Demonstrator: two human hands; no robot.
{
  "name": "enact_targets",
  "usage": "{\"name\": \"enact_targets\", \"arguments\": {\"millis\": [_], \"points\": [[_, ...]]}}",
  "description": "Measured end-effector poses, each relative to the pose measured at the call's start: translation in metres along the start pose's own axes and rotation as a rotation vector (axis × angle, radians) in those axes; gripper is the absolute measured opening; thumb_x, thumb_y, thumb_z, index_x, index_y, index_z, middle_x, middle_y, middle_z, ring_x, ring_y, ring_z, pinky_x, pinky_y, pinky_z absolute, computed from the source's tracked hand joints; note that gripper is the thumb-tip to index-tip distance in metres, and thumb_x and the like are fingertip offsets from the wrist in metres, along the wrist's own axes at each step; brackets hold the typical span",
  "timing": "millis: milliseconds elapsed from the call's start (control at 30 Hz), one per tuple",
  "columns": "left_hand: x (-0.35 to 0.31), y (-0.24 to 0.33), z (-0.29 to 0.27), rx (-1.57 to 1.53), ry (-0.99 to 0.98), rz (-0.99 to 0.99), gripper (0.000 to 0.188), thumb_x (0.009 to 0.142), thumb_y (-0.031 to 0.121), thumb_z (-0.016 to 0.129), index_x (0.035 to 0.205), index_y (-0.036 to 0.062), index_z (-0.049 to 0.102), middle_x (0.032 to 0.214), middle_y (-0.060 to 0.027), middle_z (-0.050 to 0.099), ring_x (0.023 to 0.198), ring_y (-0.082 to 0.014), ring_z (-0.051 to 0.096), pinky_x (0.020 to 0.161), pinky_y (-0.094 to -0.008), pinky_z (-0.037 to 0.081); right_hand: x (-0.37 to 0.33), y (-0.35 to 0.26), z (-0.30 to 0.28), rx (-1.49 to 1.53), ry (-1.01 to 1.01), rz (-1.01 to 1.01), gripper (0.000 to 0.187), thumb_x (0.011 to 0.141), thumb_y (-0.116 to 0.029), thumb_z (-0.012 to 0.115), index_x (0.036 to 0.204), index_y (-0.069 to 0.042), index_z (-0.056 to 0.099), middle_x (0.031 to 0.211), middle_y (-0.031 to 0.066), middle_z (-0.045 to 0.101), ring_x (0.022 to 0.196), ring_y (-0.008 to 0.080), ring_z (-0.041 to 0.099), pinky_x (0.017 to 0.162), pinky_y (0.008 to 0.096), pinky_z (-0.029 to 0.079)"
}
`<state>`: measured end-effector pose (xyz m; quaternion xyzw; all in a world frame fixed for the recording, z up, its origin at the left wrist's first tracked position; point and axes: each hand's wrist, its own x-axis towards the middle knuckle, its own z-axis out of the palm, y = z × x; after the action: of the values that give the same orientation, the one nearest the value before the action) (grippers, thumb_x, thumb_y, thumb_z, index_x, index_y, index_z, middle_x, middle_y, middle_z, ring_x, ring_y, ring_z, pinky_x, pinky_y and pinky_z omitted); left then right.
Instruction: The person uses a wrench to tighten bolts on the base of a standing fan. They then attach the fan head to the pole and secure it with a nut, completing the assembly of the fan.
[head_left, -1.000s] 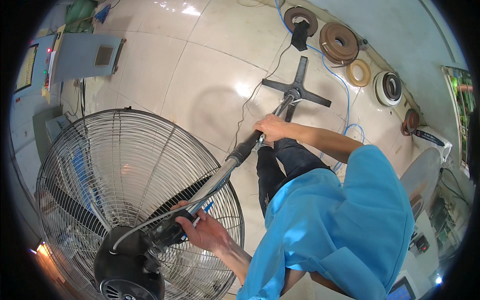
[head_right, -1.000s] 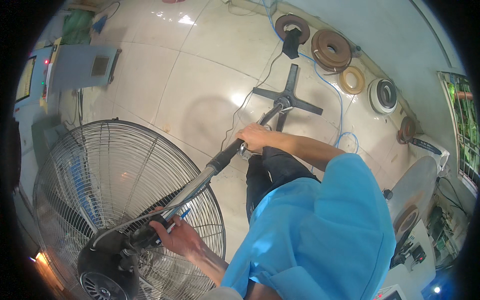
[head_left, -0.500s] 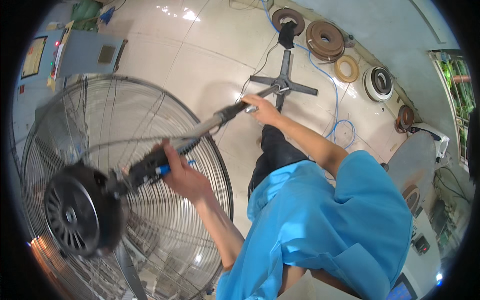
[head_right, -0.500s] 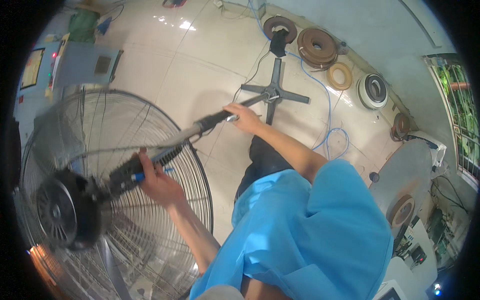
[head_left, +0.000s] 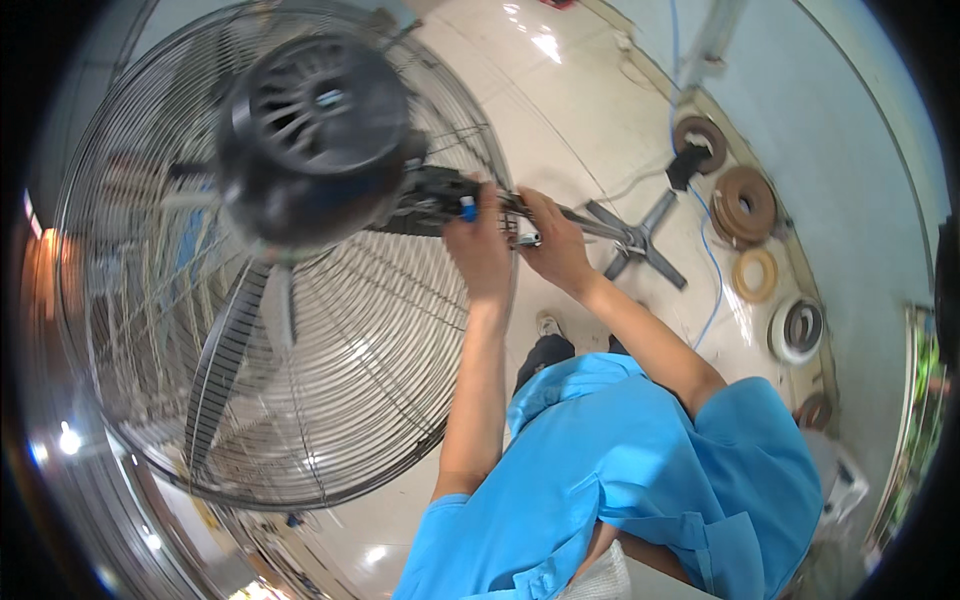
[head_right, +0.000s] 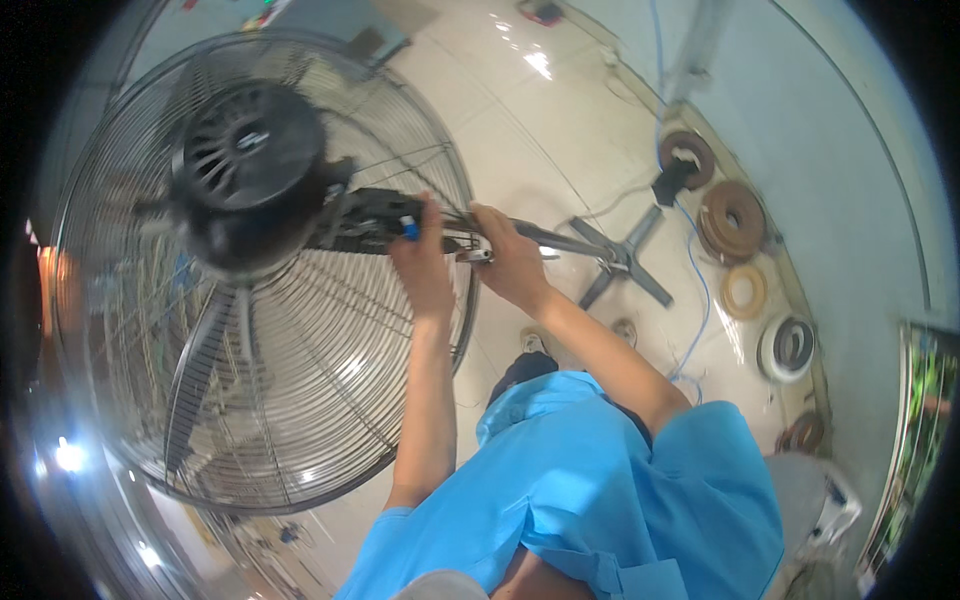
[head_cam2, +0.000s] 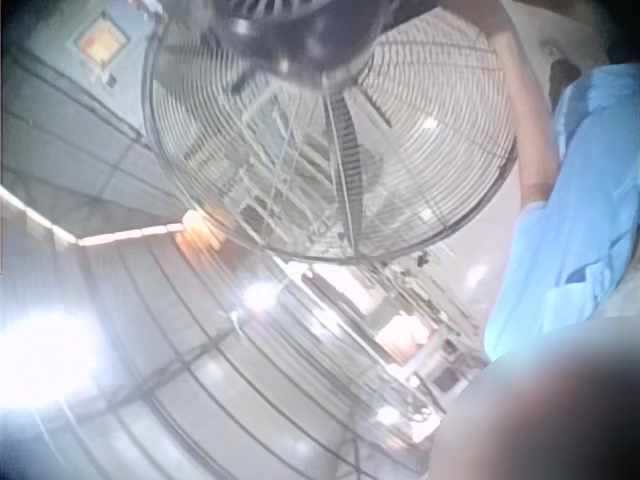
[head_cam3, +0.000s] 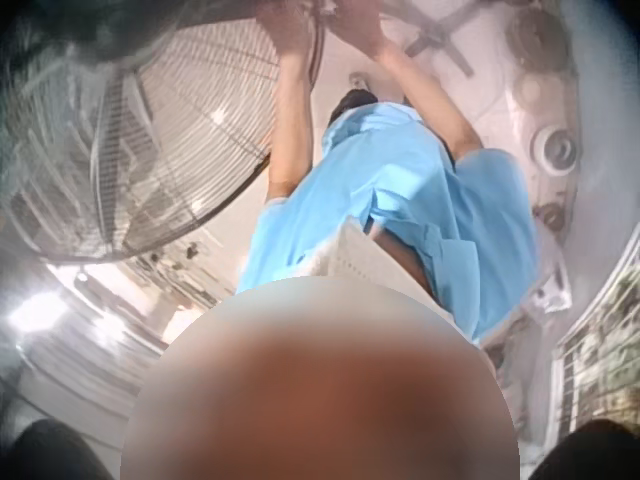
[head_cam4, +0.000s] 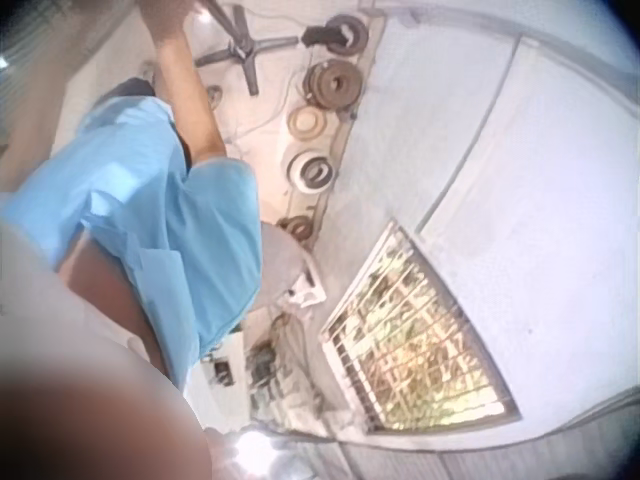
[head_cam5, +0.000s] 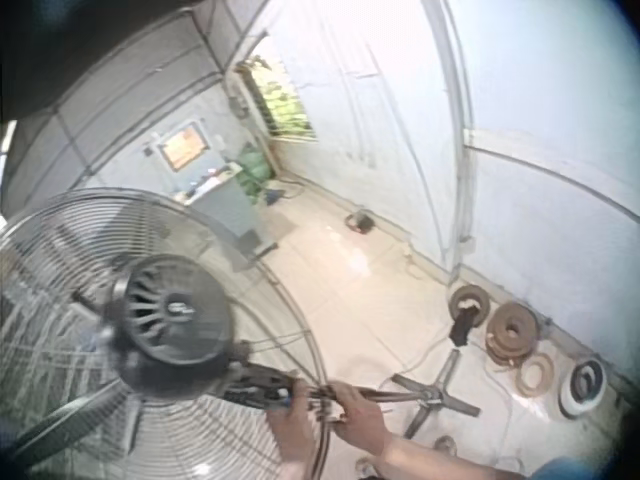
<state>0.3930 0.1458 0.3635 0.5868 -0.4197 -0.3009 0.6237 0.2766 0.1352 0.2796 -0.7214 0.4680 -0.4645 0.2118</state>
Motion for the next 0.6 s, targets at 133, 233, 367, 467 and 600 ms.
{"name": "enact_targets", "arguments": {"millis": [133, 233, 367, 467, 600], "points": [[-0.038, 0.043, 0.054, 0.096, -0.061, -0.116, 0.046, 0.098, 0.021, 0.071, 0.132, -0.0080, 0.057, 0.119, -0.0203, 0.066, 0.109, -0.0311, 0.063, 0.097, -0.0430, 0.047, 0.016, 0.006, -0.063, -0.146, -0.009, 0.138, 0.051, 0.080, -0.016, 0.081, 0.127, -0.011, 0.063, 0.118, 0.0125, 0.071, 0.097, 0.0382, 0.073, 0.076, 0.0461, 0.059], [-0.111, 0.082, 0.098, 0.117, 0.166, 0.166, 0.054, 0.097, 0.022, 0.070, 0.138, -0.0053, 0.049, 0.115, -0.0204, 0.062, 0.103, -0.0290, 0.059, 0.092, -0.0424, 0.048, 0.008, 0.003, -0.113, -0.139, -0.022, 0.209, 0.036, 0.081, -0.016, 0.080, 0.113, -0.010, 0.065, 0.105, 0.0125, 0.072, 0.090, 0.0396, 0.072, 0.073, 0.0478, 0.057], [-0.235, 0.106, 0.118, -0.115, -0.454, -0.124, 0.040, 0.102, 0.020, 0.066, 0.133, -0.0019, 0.056, 0.109, -0.0146, 0.066, 0.101, -0.0235, 0.060, 0.088, -0.0379, 0.050, 0.003, 0.009, -0.172, -0.147, 0.005, 0.217, 0.031, 0.083, -0.016, 0.078, 0.110, -0.010, 0.065, 0.099, 0.0138, 0.073, 0.086, 0.0415, 0.072, 0.073, 0.0493, 0.056], [-0.288, 0.085, 0.105, -0.334, -0.993, -0.272, 0.026, 0.105, 0.020, 0.064, 0.123, 0.0011, 0.068, 0.109, -0.0094, 0.072, 0.105, -0.0189, 0.065, 0.094, -0.0361, 0.051, -0.007, 0.013, -0.208, -0.135, 0.057, 0.257, 0.025, 0.084, -0.015, 0.077, 0.107, -0.010, 0.066, 0.092, 0.0163, 0.073, 0.087, 0.0418, 0.071, 0.073, 0.0498, 0.055], [-0.327, 0.020, 0.061, -0.051, -1.221, -0.217, 0.028, 0.107, 0.021, 0.063, 0.127, 0.0023, 0.069, 0.119, -0.0092, 0.073, 0.117, -0.0180, 0.065, 0.105, -0.0344, 0.049, -0.010, 0.017, -0.260, -0.122, 0.090, 0.279, 0.026, 0.085, -0.017, 0.075, 0.109, -0.010, 0.067, 0.093, 0.0171, 0.074, 0.089, 0.0411, 0.072, 0.074, 0.0488, 0.055]]}}
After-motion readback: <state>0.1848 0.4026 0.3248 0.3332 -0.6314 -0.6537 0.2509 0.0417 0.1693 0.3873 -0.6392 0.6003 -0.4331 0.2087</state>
